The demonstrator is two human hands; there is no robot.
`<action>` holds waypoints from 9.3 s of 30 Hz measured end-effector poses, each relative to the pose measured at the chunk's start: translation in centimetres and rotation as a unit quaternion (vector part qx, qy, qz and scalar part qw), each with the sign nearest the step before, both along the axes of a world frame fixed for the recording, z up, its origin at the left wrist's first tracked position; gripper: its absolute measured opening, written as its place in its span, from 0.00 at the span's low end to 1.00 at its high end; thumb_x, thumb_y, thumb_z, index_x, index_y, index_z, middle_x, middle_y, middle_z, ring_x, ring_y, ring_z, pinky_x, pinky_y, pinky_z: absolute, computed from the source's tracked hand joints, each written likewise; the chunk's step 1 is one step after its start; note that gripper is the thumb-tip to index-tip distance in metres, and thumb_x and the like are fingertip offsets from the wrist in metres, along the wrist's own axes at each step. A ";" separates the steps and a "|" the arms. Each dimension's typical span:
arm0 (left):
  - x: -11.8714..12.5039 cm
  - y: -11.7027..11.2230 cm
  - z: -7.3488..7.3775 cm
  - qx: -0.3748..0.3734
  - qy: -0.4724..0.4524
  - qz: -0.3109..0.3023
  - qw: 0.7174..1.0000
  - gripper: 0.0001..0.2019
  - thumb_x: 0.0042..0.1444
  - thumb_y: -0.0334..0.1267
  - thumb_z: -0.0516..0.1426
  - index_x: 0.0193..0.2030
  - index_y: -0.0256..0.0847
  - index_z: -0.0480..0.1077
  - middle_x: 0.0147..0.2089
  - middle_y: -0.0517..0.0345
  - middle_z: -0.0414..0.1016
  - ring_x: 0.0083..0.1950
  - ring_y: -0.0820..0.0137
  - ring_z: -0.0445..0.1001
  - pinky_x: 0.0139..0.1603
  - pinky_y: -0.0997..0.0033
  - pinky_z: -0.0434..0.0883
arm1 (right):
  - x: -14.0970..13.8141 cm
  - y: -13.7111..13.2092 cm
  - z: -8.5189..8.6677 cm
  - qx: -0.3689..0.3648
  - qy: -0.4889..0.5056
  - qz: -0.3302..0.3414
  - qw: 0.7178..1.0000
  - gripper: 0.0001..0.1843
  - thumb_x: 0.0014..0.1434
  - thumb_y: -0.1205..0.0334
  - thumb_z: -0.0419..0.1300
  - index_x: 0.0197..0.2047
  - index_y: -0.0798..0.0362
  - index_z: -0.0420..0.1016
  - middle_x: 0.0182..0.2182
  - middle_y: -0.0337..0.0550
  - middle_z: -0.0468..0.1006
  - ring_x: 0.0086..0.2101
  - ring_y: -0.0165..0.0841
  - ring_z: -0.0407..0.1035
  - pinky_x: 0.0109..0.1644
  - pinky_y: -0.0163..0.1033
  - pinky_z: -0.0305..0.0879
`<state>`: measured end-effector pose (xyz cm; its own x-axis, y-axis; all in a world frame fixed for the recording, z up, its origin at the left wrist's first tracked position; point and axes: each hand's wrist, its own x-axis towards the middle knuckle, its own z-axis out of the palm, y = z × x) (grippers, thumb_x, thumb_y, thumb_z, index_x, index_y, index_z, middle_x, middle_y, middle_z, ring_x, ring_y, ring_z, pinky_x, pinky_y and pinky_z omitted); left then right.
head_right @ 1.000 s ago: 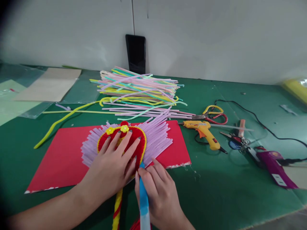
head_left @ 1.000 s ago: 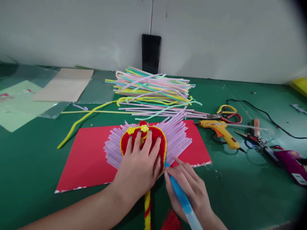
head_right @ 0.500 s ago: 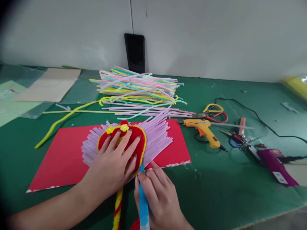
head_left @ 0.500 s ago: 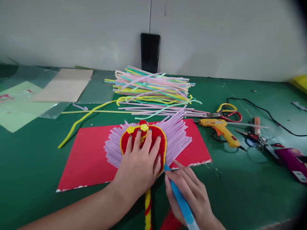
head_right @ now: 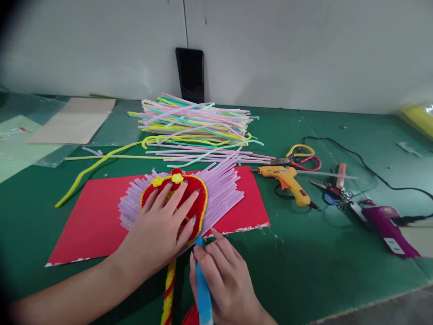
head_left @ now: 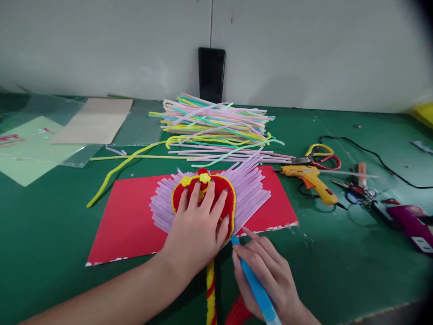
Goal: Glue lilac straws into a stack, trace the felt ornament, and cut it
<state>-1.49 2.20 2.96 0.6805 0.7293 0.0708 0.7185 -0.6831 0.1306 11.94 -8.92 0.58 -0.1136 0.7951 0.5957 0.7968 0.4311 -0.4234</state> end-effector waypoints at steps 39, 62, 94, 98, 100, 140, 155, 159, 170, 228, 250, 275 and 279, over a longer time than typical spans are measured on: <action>-0.4 0.9 0.7 -0.034 0.023 -0.017 0.999 0.27 0.58 0.47 0.54 0.64 0.47 0.63 0.67 0.49 0.60 0.65 0.48 0.57 0.63 0.43 0.57 | -0.2 0.0 0.2 -0.002 0.009 -0.003 1.000 0.13 0.53 0.77 0.59 0.41 0.57 0.69 0.25 0.44 0.75 0.26 0.31 0.68 0.42 0.45 0.76; -0.4 1.3 1.1 -0.045 0.017 -0.021 0.999 0.27 0.57 0.49 0.56 0.63 0.48 0.64 0.66 0.49 0.62 0.64 0.49 0.58 0.62 0.44 0.58 | -1.0 -0.6 0.1 -0.185 0.371 -0.104 0.904 0.03 0.61 0.65 0.58 0.33 0.50 0.69 0.24 0.35 0.71 0.24 0.26 0.67 0.26 0.30 0.66; -0.4 1.3 1.3 -0.043 0.023 -0.025 0.999 0.27 0.58 0.49 0.55 0.63 0.47 0.64 0.66 0.47 0.61 0.64 0.48 0.58 0.62 0.43 0.58 | -1.1 -0.6 0.2 -0.185 0.316 -0.107 0.924 0.04 0.60 0.66 0.58 0.33 0.50 0.69 0.24 0.35 0.72 0.25 0.27 0.68 0.27 0.32 0.67; -0.4 1.2 1.4 -0.040 0.017 -0.028 0.999 0.26 0.58 0.49 0.55 0.63 0.47 0.64 0.66 0.48 0.61 0.64 0.48 0.59 0.62 0.43 0.58 | -1.2 -0.3 0.5 -0.198 0.260 -0.057 0.943 0.03 0.60 0.67 0.59 0.36 0.49 0.70 0.28 0.36 0.75 0.31 0.29 0.71 0.34 0.35 0.70; -0.4 1.2 1.4 -0.042 0.017 -0.027 0.999 0.27 0.58 0.48 0.55 0.63 0.47 0.64 0.66 0.48 0.62 0.64 0.48 0.58 0.62 0.44 0.58 | -1.3 -0.1 0.5 -0.191 0.243 -0.049 0.950 0.04 0.59 0.67 0.59 0.37 0.49 0.70 0.29 0.36 0.76 0.31 0.29 0.71 0.35 0.36 0.70; -0.4 1.2 1.0 -0.037 0.039 -0.030 0.998 0.26 0.59 0.51 0.53 0.63 0.47 0.63 0.66 0.49 0.61 0.64 0.49 0.58 0.62 0.45 0.57 | 0.2 -0.5 0.1 -0.074 0.305 -0.283 0.906 0.05 0.59 0.63 0.59 0.31 0.52 0.69 0.21 0.33 0.70 0.22 0.25 0.67 0.27 0.31 0.65; -0.4 1.2 0.9 -0.017 0.036 -0.032 0.999 0.28 0.58 0.51 0.54 0.64 0.45 0.63 0.66 0.48 0.61 0.64 0.48 0.58 0.62 0.44 0.57 | 6.6 -1.3 -0.2 -0.088 0.145 -0.425 0.889 0.14 0.60 0.53 0.57 0.28 0.52 0.69 0.23 0.39 0.73 0.26 0.32 0.69 0.32 0.37 0.63; -0.4 1.2 0.7 -0.009 0.034 -0.035 0.999 0.27 0.59 0.51 0.53 0.64 0.46 0.63 0.66 0.48 0.61 0.64 0.48 0.57 0.61 0.44 0.58 | 6.4 -1.4 -0.4 -0.082 0.143 -0.428 0.889 0.14 0.60 0.53 0.57 0.27 0.53 0.68 0.23 0.39 0.72 0.26 0.31 0.67 0.31 0.37 0.62; -0.5 1.3 0.9 -0.019 0.040 -0.034 0.998 0.28 0.59 0.52 0.53 0.65 0.46 0.62 0.66 0.48 0.61 0.64 0.48 0.58 0.62 0.45 0.57 | 6.5 -1.1 -0.7 0.004 0.249 -0.432 0.867 0.11 0.59 0.54 0.58 0.32 0.53 0.69 0.25 0.38 0.70 0.27 0.31 0.67 0.34 0.39 0.63; -6.5 7.2 -0.2 -0.283 -0.281 -0.225 0.889 0.14 0.56 0.38 0.60 0.50 0.46 0.74 0.55 0.54 0.73 0.58 0.64 0.68 0.60 0.61 0.62 | -1.2 2.1 -0.5 -0.094 0.046 -0.111 0.988 0.10 0.64 0.60 0.55 0.49 0.49 0.67 0.50 0.50 0.76 0.53 0.43 0.70 0.54 0.53 0.70; -6.6 8.9 -2.1 -0.130 -0.426 0.140 0.884 0.10 0.58 0.34 0.50 0.41 0.40 0.73 0.45 0.54 0.77 0.49 0.66 0.74 0.55 0.63 0.68 | 3.9 2.3 -1.2 -0.137 -0.089 -0.120 0.979 0.15 0.67 0.55 0.48 0.52 0.52 0.65 0.56 0.55 0.71 0.63 0.45 0.55 0.64 0.60 0.54; -0.2 0.5 -0.1 -0.127 -0.029 -0.068 0.989 0.25 0.63 0.48 0.47 0.65 0.46 0.60 0.71 0.47 0.52 0.72 0.51 0.46 0.66 0.34 0.46 | 8.6 9.3 6.0 -0.134 0.076 -0.185 0.971 0.19 0.65 0.48 0.51 0.53 0.46 0.71 0.50 0.46 0.78 0.52 0.41 0.71 0.51 0.47 0.69; -0.5 0.4 -0.4 -0.127 -0.042 -0.071 0.989 0.26 0.63 0.49 0.45 0.66 0.46 0.58 0.71 0.47 0.50 0.72 0.50 0.46 0.66 0.34 0.47 | 7.6 11.5 6.1 -0.144 0.090 -0.139 0.976 0.18 0.65 0.49 0.52 0.52 0.46 0.71 0.45 0.45 0.80 0.51 0.40 0.70 0.52 0.47 0.68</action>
